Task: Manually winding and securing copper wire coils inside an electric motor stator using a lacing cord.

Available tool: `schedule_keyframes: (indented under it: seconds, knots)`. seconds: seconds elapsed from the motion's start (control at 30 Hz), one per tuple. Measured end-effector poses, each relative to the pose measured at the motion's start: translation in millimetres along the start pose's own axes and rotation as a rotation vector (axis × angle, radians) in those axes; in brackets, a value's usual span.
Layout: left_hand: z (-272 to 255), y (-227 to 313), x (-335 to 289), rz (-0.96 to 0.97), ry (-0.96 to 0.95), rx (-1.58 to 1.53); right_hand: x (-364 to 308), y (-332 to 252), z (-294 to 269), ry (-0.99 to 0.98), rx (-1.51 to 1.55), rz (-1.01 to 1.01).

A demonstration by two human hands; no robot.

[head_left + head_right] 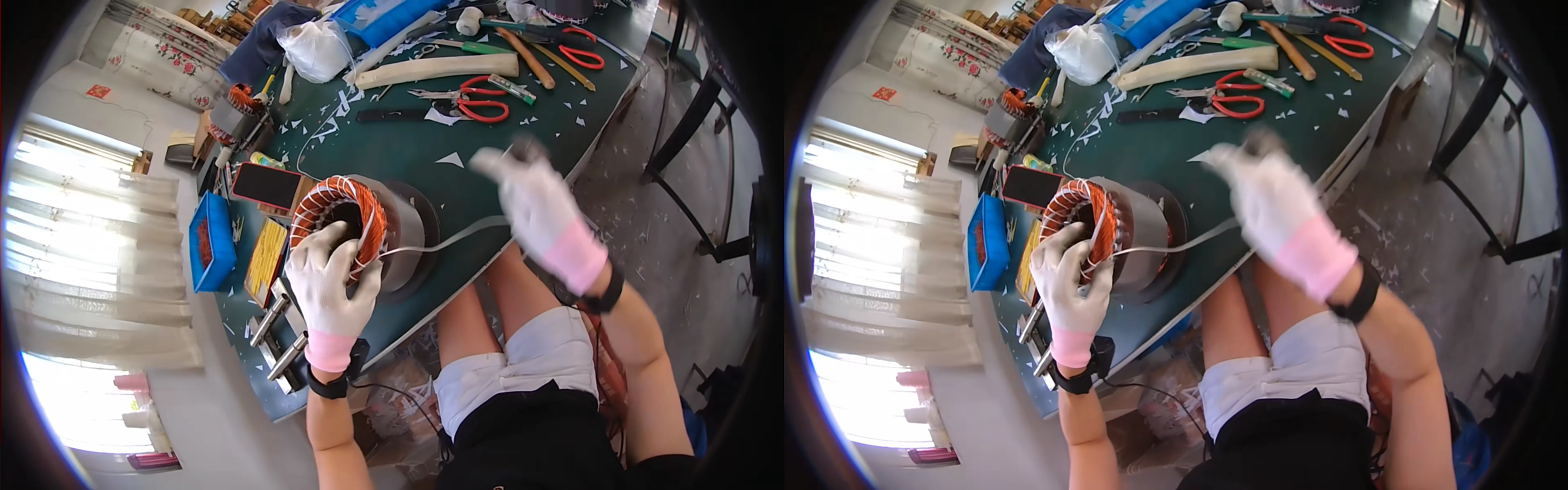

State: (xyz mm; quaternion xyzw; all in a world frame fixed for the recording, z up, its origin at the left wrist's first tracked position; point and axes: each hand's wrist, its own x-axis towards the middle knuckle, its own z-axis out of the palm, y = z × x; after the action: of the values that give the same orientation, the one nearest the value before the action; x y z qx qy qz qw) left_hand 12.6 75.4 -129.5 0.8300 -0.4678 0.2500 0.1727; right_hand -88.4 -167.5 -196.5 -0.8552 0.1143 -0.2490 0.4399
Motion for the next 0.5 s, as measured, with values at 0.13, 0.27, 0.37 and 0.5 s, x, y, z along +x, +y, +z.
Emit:
schedule_keyframes:
  seconds: [0.13, 0.27, 0.37, 0.5]
  knots:
    - [-2, 0, 0, 0.028, -0.078, 0.009, -28, -51, 43, 0.017, 0.257, -0.381]
    - [-4, -4, 2, -0.019, -0.175, -0.048, -19, -70, 83, 0.148, 0.022, -0.417]
    - [-2, -14, 1, 0.019, -0.187, -0.053, -26, -82, 99, 0.213, -0.020, -0.450]
    - [-8, -4, 5, 0.032, -0.253, 0.202, -52, -69, 86, 0.143, 0.804, 0.165]
